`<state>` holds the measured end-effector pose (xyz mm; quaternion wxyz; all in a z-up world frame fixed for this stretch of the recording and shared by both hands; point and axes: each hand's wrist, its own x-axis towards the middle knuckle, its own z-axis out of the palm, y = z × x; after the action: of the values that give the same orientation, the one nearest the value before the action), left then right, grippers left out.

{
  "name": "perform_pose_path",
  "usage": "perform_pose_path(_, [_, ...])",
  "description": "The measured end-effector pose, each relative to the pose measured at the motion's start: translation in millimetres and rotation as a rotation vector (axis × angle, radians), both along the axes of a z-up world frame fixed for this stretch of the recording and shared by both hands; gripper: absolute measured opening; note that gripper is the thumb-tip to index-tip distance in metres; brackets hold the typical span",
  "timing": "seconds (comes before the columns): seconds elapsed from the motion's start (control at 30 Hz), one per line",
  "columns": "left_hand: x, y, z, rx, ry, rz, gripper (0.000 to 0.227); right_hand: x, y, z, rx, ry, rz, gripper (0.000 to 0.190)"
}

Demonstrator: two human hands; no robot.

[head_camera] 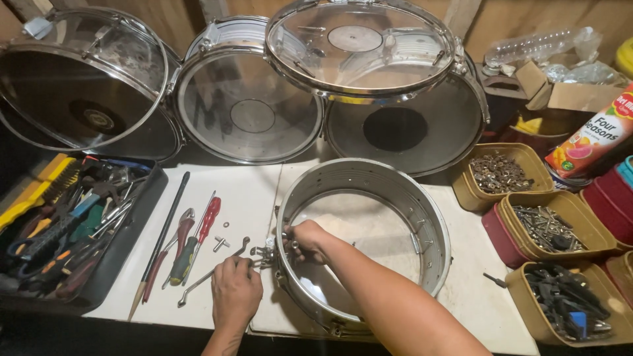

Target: The person assembles a snare drum by tightening the tension rods on the drum head using a drum key. The person then lifts the assembled drum and places it on top of another drum before reaching for additional hardware.

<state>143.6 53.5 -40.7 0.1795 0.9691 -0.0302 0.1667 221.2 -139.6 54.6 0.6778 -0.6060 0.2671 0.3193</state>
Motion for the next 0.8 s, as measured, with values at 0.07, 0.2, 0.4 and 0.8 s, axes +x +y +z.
perform_pose_path(0.07, [0.3,-1.2,5.1,0.003,0.093,0.012,0.026,0.3,-0.4,1.9,0.064,0.011,-0.036,0.027])
perform_pose_path(0.2, [1.7,0.3,-4.7,0.000,-0.001,0.002,0.023,0.8,-0.5,6.9,0.067,-0.018,-0.060,0.030])
perform_pose_path(0.4, [0.5,-0.3,-0.9,-0.001,-0.002,-0.002,0.024,-0.7,-2.0,9.3,-0.277,-0.240,0.194,0.028])
perform_pose_path(0.8, [10.7,3.3,-10.0,0.003,-0.336,-0.100,0.011,42.4,-26.4,-80.3,-0.372,-0.421,0.347,0.028])
